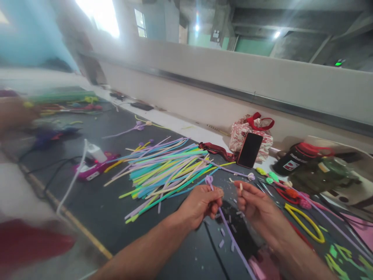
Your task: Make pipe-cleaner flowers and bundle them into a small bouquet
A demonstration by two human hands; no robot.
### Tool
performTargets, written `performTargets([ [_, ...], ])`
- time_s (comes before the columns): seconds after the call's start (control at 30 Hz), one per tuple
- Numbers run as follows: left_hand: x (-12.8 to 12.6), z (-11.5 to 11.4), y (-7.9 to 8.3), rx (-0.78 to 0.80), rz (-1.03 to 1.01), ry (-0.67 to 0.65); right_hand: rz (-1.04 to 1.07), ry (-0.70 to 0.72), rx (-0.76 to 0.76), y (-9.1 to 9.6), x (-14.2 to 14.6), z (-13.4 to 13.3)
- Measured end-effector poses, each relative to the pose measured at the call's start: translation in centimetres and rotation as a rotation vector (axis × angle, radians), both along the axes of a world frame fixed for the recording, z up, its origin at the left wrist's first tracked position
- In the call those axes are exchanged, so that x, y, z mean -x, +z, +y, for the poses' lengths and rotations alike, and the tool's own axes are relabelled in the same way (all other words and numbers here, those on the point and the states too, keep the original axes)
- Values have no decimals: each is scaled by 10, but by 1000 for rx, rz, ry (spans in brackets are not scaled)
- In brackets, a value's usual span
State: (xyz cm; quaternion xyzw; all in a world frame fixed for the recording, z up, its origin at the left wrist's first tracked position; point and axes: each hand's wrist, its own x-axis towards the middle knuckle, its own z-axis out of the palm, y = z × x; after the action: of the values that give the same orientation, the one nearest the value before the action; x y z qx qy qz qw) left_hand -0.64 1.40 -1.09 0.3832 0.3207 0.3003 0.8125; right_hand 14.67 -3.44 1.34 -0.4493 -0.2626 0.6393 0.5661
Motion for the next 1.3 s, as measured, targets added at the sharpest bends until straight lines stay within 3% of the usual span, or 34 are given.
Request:
performTargets([
  [0.13,0,-1,-1,6,49,-128,16,32,38,1,-10,-2],
  [0.3,0,-2,-1,-7,57,-174,-17,63,40,-5,-10,-10],
  [0.5,1,0,1,-14,56,-164,-433,224,115,-17,4,-32],
  [0.67,0,-2,1,-45,75,-156,-327,375,83,-21,21,-41],
  [0.93,3,-6,8,-53,6,-73,-461,253,-31,-20,26,-36],
  [1.13,8,-6,15,-50,-14,-205,-601,192,-95,-5,18,-36],
  [1.3,6,-1,11,-95,123,-77,-625,137,-80,5,16,-37],
])
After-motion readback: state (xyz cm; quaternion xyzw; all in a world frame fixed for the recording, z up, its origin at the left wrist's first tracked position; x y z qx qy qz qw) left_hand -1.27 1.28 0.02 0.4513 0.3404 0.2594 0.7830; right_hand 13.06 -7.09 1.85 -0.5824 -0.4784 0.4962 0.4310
